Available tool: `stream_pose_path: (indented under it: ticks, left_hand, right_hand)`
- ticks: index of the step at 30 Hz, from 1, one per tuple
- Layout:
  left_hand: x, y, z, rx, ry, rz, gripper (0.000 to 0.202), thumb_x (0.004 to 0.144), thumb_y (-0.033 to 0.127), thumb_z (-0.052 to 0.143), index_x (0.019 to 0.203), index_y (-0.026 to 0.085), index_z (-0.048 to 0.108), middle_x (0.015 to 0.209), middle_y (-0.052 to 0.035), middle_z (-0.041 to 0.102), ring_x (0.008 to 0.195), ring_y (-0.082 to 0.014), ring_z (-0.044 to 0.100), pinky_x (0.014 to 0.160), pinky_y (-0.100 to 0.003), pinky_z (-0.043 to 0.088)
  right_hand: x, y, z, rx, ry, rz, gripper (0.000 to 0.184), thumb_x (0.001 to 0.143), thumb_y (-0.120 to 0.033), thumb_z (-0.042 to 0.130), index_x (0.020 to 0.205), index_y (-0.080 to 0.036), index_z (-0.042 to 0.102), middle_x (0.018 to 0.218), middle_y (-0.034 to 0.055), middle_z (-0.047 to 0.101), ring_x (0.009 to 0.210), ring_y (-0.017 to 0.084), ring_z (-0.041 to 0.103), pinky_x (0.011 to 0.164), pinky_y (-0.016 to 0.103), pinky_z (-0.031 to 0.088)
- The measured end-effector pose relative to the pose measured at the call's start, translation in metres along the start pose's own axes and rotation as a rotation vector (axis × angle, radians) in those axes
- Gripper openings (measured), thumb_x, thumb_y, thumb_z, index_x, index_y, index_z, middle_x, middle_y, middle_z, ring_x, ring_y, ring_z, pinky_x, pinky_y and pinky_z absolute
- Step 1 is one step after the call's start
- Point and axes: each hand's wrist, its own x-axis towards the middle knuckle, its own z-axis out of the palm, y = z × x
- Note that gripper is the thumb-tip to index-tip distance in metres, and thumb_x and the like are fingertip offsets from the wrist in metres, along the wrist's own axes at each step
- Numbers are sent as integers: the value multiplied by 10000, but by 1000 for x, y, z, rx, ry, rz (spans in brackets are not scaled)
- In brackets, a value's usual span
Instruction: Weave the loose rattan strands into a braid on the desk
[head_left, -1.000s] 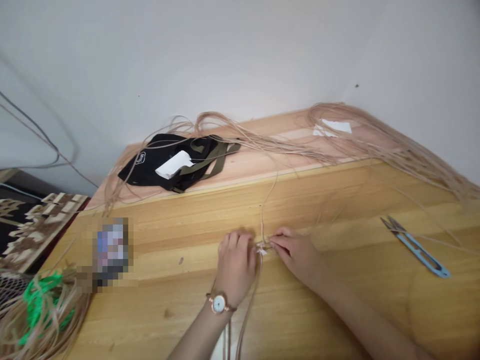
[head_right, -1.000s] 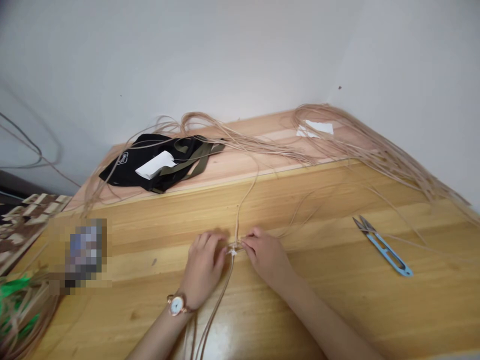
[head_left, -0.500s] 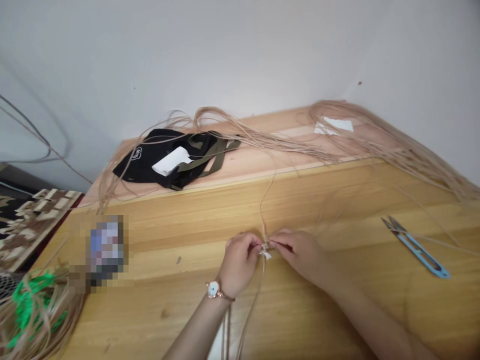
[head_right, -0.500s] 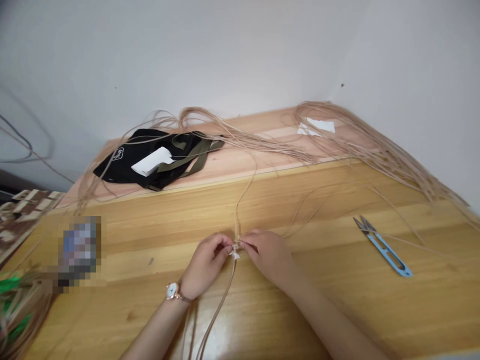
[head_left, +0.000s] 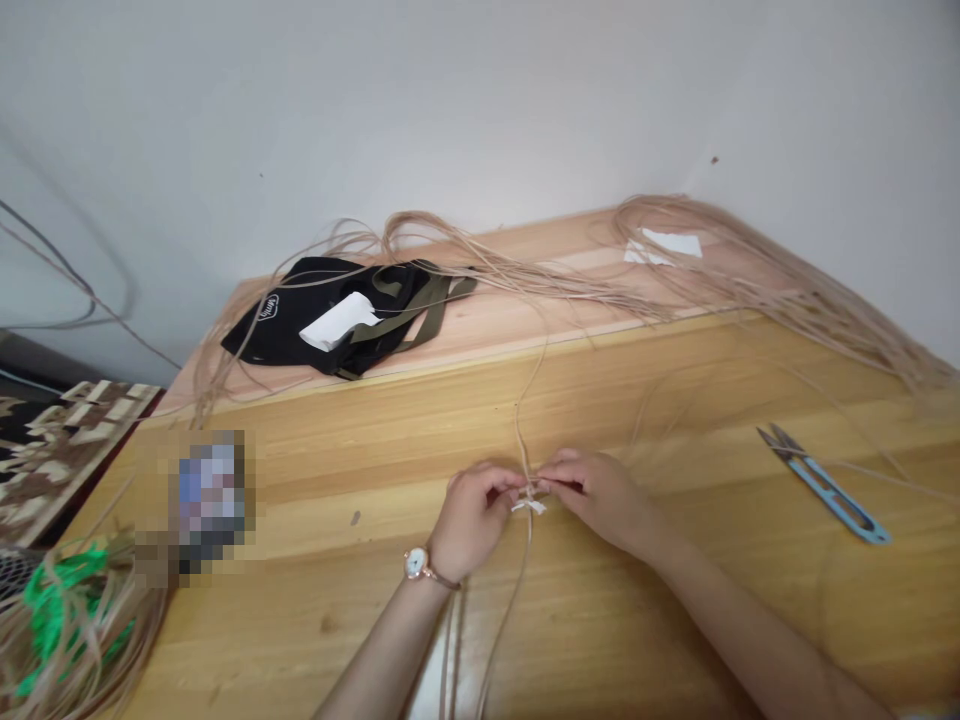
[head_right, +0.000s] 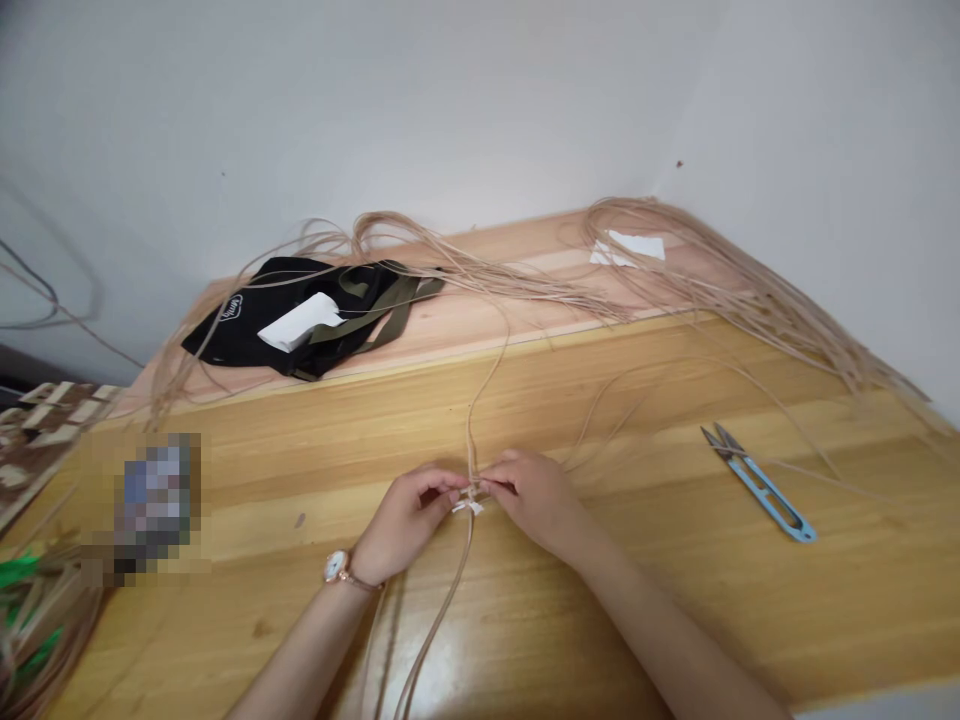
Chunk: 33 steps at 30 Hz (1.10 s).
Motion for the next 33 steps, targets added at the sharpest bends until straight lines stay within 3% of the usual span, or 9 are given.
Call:
stream_pose_path:
  ticks: [11,19,29,33]
  left_hand:
    - [-2,-2,3,73,48,40,202,747,137,481,838,204,647,791,-30,638,738,-141,556,688,-248,435]
    - [-3,0,-1,19,-9,35,209,755,142,475,857,200,647,806,-36,636,743,-141,552,691,-248,423]
    - [-1,11,-11,-377,-132,-205,179,709,178,526,828,139,655,843,-55,665,793,-162,573,748,-279,422]
    - [-1,17,-16,-410,-131,-230,179,685,138,525,806,144,656,828,-39,668,786,-146,570,756,-264,415]
  right_hand:
    - [1,2,0,74,23,-17,182,803,-204,489,832,-219,668,751,10,604,706,113,519,639,206,380]
    - [-1,1,1,87,50,-27,191,798,-186,488,866,-212,665,792,17,613,749,120,534,660,211,397]
    - [-2,0,3,69,154,-134,209,819,-215,460,921,-203,643,812,19,604,739,104,537,641,203,402]
    - [-3,-1,5,38,186,-180,208,824,-220,454,907,-191,643,790,19,600,715,96,532,624,197,392]
